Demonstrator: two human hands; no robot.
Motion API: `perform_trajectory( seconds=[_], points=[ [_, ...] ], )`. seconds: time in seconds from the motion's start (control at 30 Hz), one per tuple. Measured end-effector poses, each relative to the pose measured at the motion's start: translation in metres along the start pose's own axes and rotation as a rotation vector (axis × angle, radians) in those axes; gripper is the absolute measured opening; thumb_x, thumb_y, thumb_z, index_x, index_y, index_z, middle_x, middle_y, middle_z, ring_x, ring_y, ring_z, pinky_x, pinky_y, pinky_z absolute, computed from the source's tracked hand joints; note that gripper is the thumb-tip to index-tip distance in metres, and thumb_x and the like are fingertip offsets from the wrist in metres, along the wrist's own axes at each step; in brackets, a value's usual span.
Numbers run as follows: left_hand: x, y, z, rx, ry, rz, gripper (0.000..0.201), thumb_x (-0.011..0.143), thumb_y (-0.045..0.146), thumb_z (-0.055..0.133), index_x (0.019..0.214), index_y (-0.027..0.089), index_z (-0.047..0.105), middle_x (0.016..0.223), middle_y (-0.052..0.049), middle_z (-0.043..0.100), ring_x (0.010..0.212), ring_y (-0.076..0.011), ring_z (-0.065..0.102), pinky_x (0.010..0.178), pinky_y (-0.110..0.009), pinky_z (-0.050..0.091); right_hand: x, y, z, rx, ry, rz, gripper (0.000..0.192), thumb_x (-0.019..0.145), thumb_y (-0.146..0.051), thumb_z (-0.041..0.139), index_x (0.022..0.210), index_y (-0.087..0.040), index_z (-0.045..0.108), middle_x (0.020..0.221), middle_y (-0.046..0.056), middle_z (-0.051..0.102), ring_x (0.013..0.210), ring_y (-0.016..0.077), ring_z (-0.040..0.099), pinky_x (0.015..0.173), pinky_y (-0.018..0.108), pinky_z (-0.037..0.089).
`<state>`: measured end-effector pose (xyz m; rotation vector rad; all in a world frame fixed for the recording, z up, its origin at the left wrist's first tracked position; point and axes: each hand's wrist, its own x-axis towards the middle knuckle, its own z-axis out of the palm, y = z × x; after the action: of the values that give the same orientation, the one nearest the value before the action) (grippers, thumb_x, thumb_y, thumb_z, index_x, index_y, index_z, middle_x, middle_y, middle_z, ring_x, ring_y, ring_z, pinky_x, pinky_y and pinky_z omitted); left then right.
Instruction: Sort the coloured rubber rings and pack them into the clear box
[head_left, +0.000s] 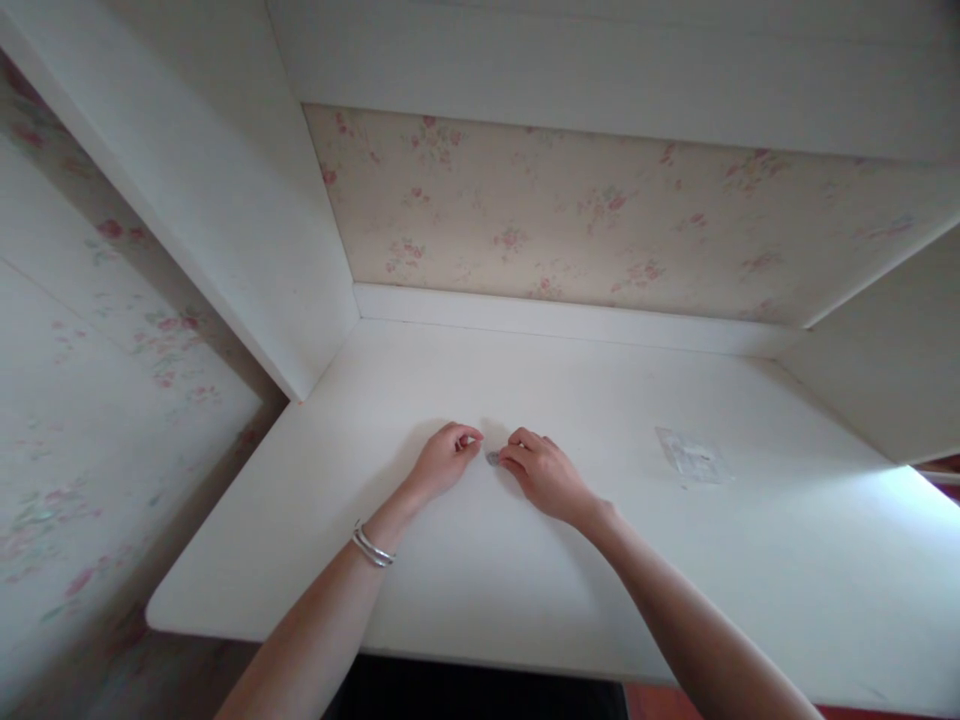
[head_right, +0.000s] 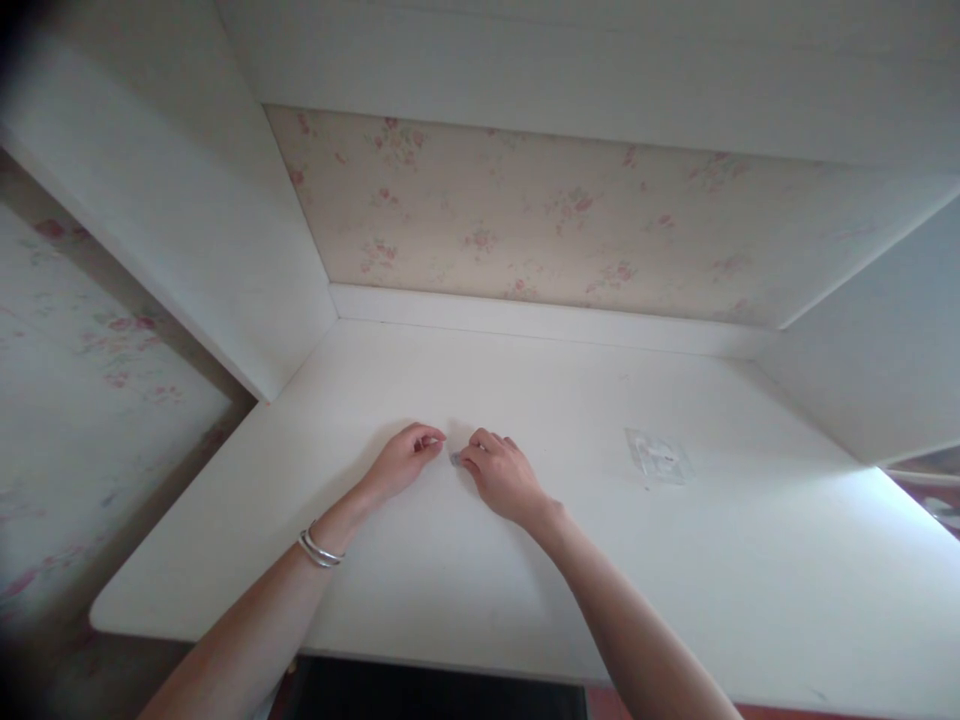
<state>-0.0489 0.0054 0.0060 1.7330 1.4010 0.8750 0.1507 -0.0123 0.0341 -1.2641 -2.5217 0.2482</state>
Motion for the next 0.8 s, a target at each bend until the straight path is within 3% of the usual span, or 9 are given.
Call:
perform_trajectory(
  seconds=[0.3,0.43,0.63,0.73,0.8],
  points=[
    [0.002,0.0,-0.001,-0.012,-0.015,-0.004,0.021,0.081,0.026,0.054,0.094,0.018,0.068,0.088,-0.004,0.064,0.077,-0.0149,0.057,0.071,-0.026,0.044,0.005,-0.002,0.002,-0.039,-0.021,-0.03,0.023,0.094,-0.021,0.044,0.09,-0.023,0.067,0.094,0.004,0.059,0.082,0.0141,0.054,0.074,0.028,0.037],
    [0.001,0.002,-0.003,-0.034,-0.026,-0.03,0.021,0.081,0.026,0.054,0.095,0.018,0.067,0.087,-0.003,0.064,0.077,-0.0147,0.057,0.071,-0.025,0.044,-0.002,0.001,-0.006,0.033,0.075,0.009,0.021,0.094,-0.024,0.046,0.091,-0.022,0.067,0.092,0.004,0.06,0.082,0.014,0.055,0.076,0.028,0.039],
    [0.0,0.004,-0.005,-0.07,-0.03,-0.079,0.023,0.08,0.029,0.056,0.096,0.018,0.068,0.085,-0.003,0.064,0.075,-0.0144,0.056,0.07,-0.025,0.044,-0.047,0.033,-0.018,0.152,0.294,0.254,0.027,0.093,-0.037,0.044,0.091,-0.022,0.067,0.092,0.005,0.059,0.076,0.0143,0.057,0.07,0.027,0.044],
    [0.0,0.004,-0.004,-0.081,-0.03,-0.082,0.024,0.079,0.031,0.056,0.096,0.018,0.068,0.084,-0.002,0.064,0.074,-0.0145,0.056,0.068,-0.025,0.044,-0.077,0.063,-0.023,0.068,0.331,0.428,0.031,0.091,-0.043,0.043,0.091,-0.022,0.067,0.093,0.005,0.06,0.066,0.0129,0.055,0.067,0.028,0.046],
    [0.0,0.004,-0.004,-0.087,-0.028,-0.078,0.025,0.079,0.032,0.057,0.096,0.018,0.068,0.084,-0.002,0.064,0.074,-0.0146,0.056,0.067,-0.025,0.044,-0.095,0.084,-0.03,-0.057,0.374,0.533,0.034,0.089,-0.047,0.044,0.097,-0.022,0.066,0.098,0.007,0.06,0.073,0.0159,0.057,0.071,0.031,0.047]
  ],
)
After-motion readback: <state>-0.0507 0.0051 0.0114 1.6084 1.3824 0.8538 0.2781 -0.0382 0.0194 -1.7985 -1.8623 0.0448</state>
